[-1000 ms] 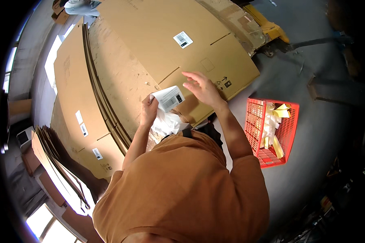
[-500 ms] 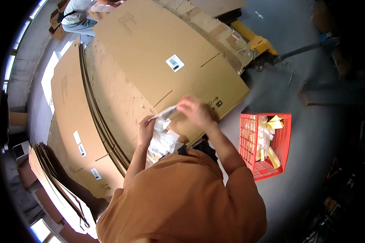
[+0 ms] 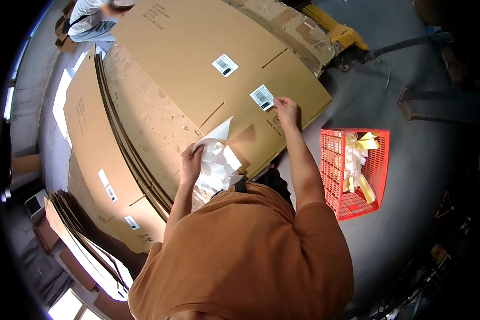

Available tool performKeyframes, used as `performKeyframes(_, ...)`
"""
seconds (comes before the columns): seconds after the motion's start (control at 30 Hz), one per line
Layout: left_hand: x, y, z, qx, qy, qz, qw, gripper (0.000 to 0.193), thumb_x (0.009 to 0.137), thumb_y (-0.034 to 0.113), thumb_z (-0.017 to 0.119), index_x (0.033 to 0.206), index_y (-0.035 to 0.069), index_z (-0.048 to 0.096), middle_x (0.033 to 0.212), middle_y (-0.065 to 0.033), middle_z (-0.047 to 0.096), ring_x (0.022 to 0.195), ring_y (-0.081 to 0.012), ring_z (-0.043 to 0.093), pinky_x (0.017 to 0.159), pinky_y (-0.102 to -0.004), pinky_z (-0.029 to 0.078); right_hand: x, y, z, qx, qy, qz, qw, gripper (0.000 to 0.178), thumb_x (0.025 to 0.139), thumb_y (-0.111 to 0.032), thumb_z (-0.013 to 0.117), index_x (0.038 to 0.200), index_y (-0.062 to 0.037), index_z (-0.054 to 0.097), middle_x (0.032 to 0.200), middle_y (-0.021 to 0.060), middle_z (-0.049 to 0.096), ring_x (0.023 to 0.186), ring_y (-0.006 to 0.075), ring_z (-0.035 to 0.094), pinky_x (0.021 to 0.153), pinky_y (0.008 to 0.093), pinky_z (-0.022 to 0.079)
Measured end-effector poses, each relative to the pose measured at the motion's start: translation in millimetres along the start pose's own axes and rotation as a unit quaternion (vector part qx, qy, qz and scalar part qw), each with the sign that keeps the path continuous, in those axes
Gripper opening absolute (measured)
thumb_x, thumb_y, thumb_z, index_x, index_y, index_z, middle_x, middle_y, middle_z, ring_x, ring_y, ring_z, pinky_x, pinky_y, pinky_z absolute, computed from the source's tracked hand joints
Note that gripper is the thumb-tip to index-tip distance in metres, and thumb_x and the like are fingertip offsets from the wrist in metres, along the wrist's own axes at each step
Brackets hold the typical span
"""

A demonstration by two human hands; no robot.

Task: The person peels shipping labels from a continuous roll and applies them one by one to a stack of flattened cardboard boxes. The person handles the boxes to position them for labeling and places the used label backing paper into a red basket.

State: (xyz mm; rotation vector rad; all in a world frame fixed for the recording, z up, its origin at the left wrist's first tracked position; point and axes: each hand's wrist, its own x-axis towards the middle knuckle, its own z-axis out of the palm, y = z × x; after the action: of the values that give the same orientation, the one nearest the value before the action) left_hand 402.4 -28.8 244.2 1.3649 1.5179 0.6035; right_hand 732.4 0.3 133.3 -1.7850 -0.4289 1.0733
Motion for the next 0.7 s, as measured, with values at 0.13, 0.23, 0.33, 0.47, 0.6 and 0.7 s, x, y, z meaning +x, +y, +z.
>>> performKeyframes(0.13, 0, -1, -1, 0.004, -0.004, -0.003, 1.0, 0.017, 0.089, 0.012, 0.057, 0.098, 0.0, 0.065, 0.078, -0.0116, 0.065, 0.071, -0.0137, 0.06, 0.068, -0.0275, 0.047, 0, -8, 4, -0.018, 0.003, 0.007, 1.0, 0.014, 0.085, -0.008, 0.064, 0.093, 0.0031, 0.063, 0.074, 0.0039, 0.063, 0.053, 0.0051, 0.048, 0.047, 0.0185, 0.037)
performKeyframes(0.23, 0, 0, -1, -0.003, -0.006, -0.009, 1.0, 0.016, 0.089, 0.011, 0.057, 0.098, 0.0, 0.065, 0.077, -0.0116, 0.065, 0.071, -0.0131, 0.059, 0.068, -0.0271, 0.047, 3, -8, 5, -0.026, 0.003, 0.007, 1.0, 0.014, 0.084, -0.008, 0.064, 0.092, 0.0035, 0.063, 0.073, 0.0036, 0.064, 0.052, 0.0051, 0.048, 0.046, 0.0189, 0.036)
performKeyframes(0.33, 1, 3, -2, 0.003, -0.002, -0.01, 1.0, 0.017, 0.09, 0.011, 0.057, 0.099, 0.0, 0.064, 0.078, -0.0115, 0.065, 0.072, -0.0128, 0.059, 0.068, -0.0271, 0.047, 4, -8, 6, -0.037, 0.008, 0.003, 0.999, 0.014, 0.084, -0.009, 0.064, 0.091, 0.0031, 0.064, 0.072, 0.0031, 0.064, 0.052, 0.0051, 0.048, 0.045, 0.0191, 0.036)
performKeyframes(0.47, 1, 2, -1, 0.0, 0.003, 0.006, 1.0, 0.017, 0.09, 0.011, 0.057, 0.1, -0.001, 0.064, 0.079, -0.0121, 0.066, 0.073, -0.0128, 0.059, 0.069, -0.0276, 0.047, 10, -5, 7, -0.109, 0.031, -0.015, 0.993, 0.015, 0.082, -0.012, 0.065, 0.089, 0.0008, 0.065, 0.07, 0.003, 0.063, 0.052, 0.0067, 0.051, 0.046, 0.0206, 0.039)
performKeyframes(0.6, 3, -6, -1, -0.039, 0.004, -0.008, 0.999, 0.018, 0.091, 0.011, 0.056, 0.099, -0.002, 0.064, 0.078, -0.0074, 0.065, 0.073, -0.0107, 0.057, 0.068, -0.0264, 0.046, 15, 5, 8, -0.258, 0.068, -0.076, 0.961, 0.019, 0.082, -0.02, 0.066, 0.089, -0.0022, 0.065, 0.073, 0.0066, 0.066, 0.062, 0.0167, 0.062, 0.054, 0.0306, 0.048)
performKeyframes(0.7, 3, -4, -4, -0.121, 0.032, -0.053, 0.991, 0.02, 0.092, 0.014, 0.055, 0.099, -0.003, 0.063, 0.08, -0.003, 0.063, 0.073, -0.0091, 0.054, 0.066, -0.025, 0.044, -4, -18, 20, -0.48, 0.05, -0.184, 0.856, 0.03, 0.083, -0.028, 0.066, 0.098, -0.0036, 0.058, 0.087, 0.0119, 0.067, 0.077, 0.0292, 0.066, 0.066, 0.0417, 0.051)
